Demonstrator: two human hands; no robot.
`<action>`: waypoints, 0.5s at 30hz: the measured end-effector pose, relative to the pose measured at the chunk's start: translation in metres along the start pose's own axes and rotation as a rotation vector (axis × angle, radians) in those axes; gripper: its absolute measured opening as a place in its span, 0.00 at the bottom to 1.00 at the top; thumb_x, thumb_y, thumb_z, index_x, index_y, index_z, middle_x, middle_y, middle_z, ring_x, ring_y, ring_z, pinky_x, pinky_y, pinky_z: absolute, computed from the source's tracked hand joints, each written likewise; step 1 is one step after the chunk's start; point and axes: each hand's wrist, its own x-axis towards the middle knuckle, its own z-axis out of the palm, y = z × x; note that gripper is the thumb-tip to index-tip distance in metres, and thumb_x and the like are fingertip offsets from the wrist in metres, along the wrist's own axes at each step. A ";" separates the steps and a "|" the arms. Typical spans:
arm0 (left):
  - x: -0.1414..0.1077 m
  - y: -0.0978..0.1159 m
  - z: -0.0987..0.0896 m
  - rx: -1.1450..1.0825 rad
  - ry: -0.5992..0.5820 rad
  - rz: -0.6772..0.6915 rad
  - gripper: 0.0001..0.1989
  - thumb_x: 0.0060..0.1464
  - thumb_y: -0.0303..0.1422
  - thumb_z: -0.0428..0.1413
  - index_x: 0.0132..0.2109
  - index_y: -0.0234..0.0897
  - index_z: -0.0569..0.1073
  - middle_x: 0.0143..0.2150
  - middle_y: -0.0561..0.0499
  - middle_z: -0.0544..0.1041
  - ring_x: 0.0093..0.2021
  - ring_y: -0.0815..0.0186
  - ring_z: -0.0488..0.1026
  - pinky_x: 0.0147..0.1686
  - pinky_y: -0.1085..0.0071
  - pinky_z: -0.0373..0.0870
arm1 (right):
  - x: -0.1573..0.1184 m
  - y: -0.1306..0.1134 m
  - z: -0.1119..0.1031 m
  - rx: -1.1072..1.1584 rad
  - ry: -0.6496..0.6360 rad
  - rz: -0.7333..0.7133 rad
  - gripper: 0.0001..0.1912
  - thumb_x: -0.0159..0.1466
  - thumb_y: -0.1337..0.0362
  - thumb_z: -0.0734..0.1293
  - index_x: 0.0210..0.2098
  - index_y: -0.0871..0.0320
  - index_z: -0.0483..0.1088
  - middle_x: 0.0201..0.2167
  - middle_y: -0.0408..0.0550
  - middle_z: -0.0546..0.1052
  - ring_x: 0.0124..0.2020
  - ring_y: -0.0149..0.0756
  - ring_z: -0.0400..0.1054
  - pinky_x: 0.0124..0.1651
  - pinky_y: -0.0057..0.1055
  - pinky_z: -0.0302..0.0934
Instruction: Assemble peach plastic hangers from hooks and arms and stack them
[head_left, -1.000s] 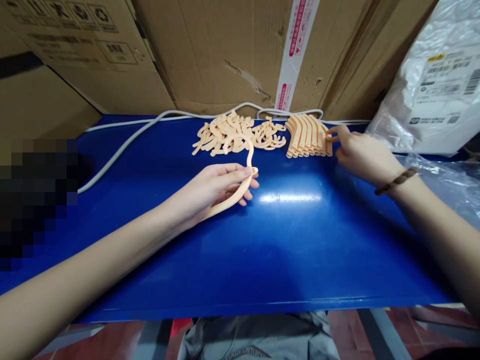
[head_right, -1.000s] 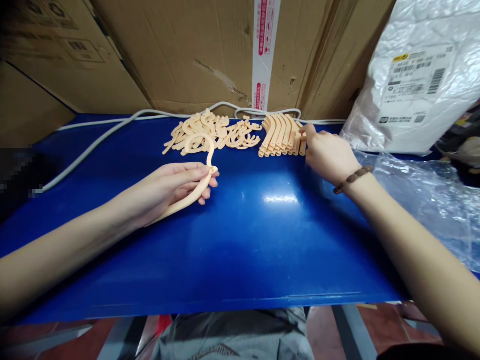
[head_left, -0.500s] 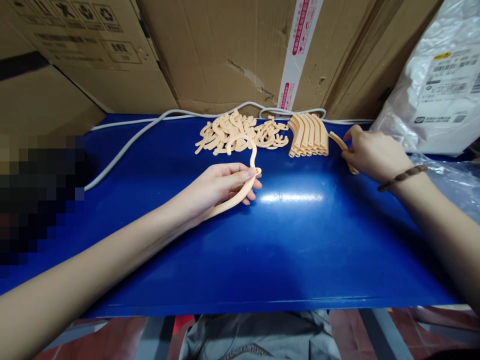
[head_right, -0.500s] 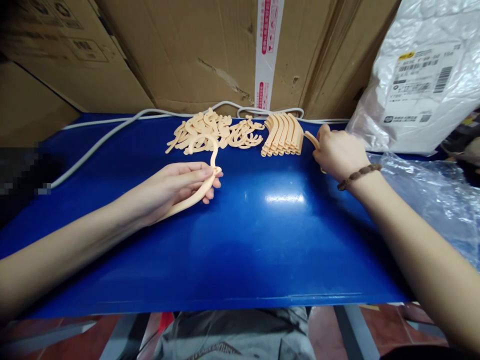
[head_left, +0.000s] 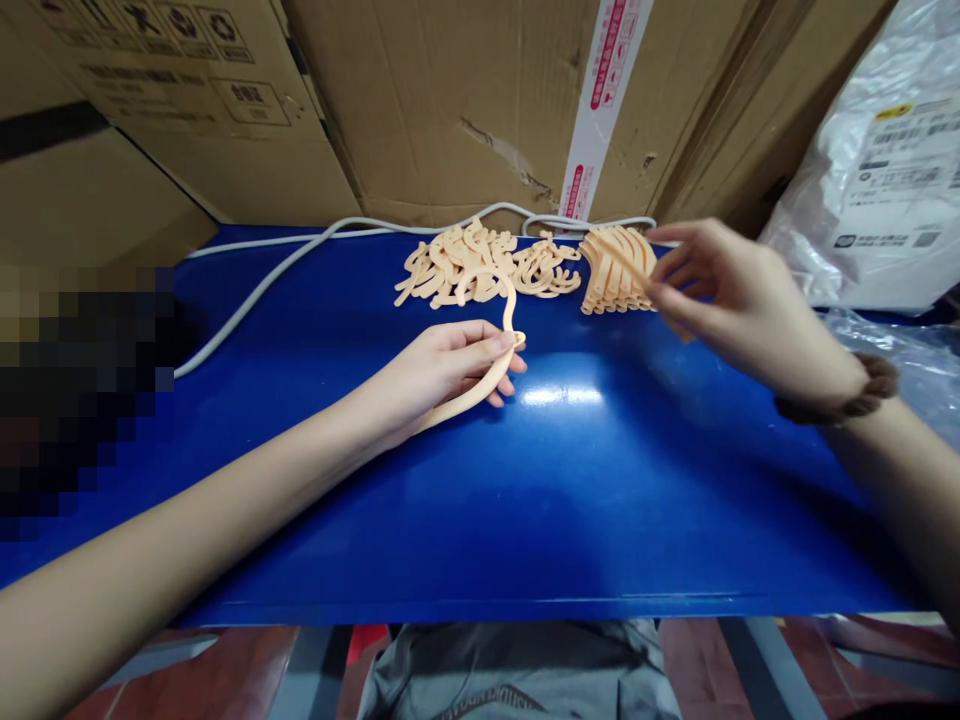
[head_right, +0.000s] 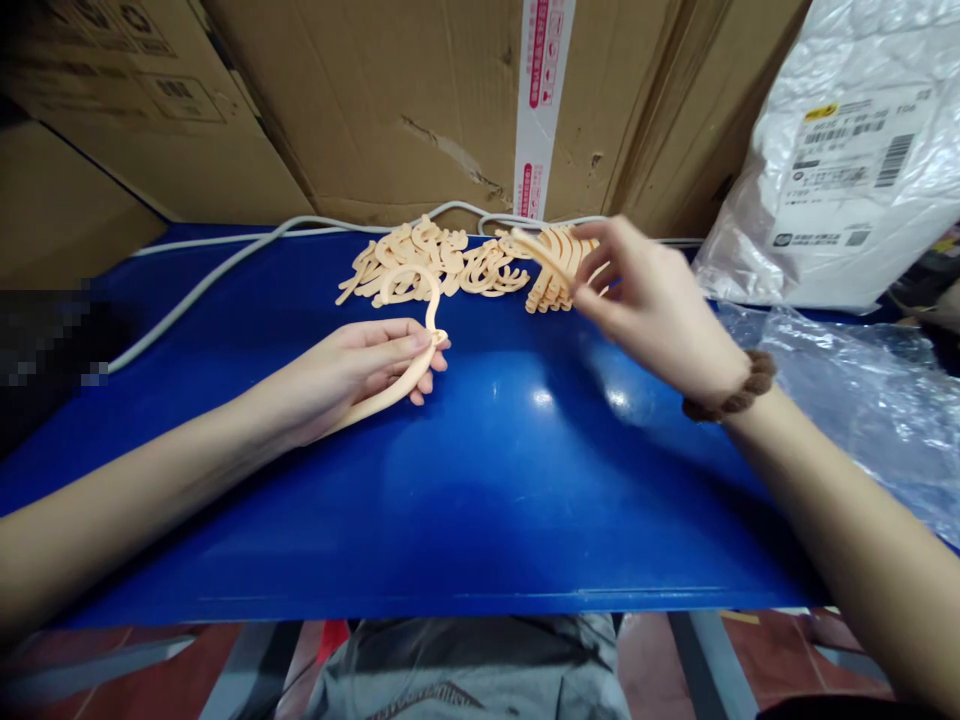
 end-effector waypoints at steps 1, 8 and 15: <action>0.000 0.000 0.000 0.003 -0.003 0.003 0.08 0.60 0.33 0.60 0.38 0.31 0.75 0.34 0.50 0.77 0.28 0.73 0.73 0.30 0.76 0.74 | -0.003 -0.006 0.004 0.089 -0.078 -0.042 0.18 0.63 0.63 0.65 0.52 0.60 0.70 0.37 0.49 0.77 0.34 0.36 0.71 0.38 0.32 0.65; 0.000 0.003 0.001 0.034 -0.028 -0.013 0.08 0.61 0.32 0.58 0.35 0.30 0.72 0.29 0.52 0.76 0.24 0.73 0.74 0.27 0.77 0.73 | -0.017 -0.031 0.021 0.302 -0.422 -0.029 0.07 0.62 0.64 0.65 0.39 0.58 0.72 0.32 0.45 0.76 0.23 0.29 0.67 0.26 0.28 0.62; 0.000 0.002 0.000 0.045 -0.042 0.001 0.09 0.60 0.33 0.59 0.35 0.31 0.72 0.30 0.52 0.77 0.25 0.72 0.74 0.28 0.76 0.73 | -0.017 -0.025 0.024 0.454 -0.559 0.091 0.08 0.59 0.67 0.67 0.39 0.58 0.73 0.26 0.41 0.77 0.24 0.30 0.70 0.24 0.25 0.61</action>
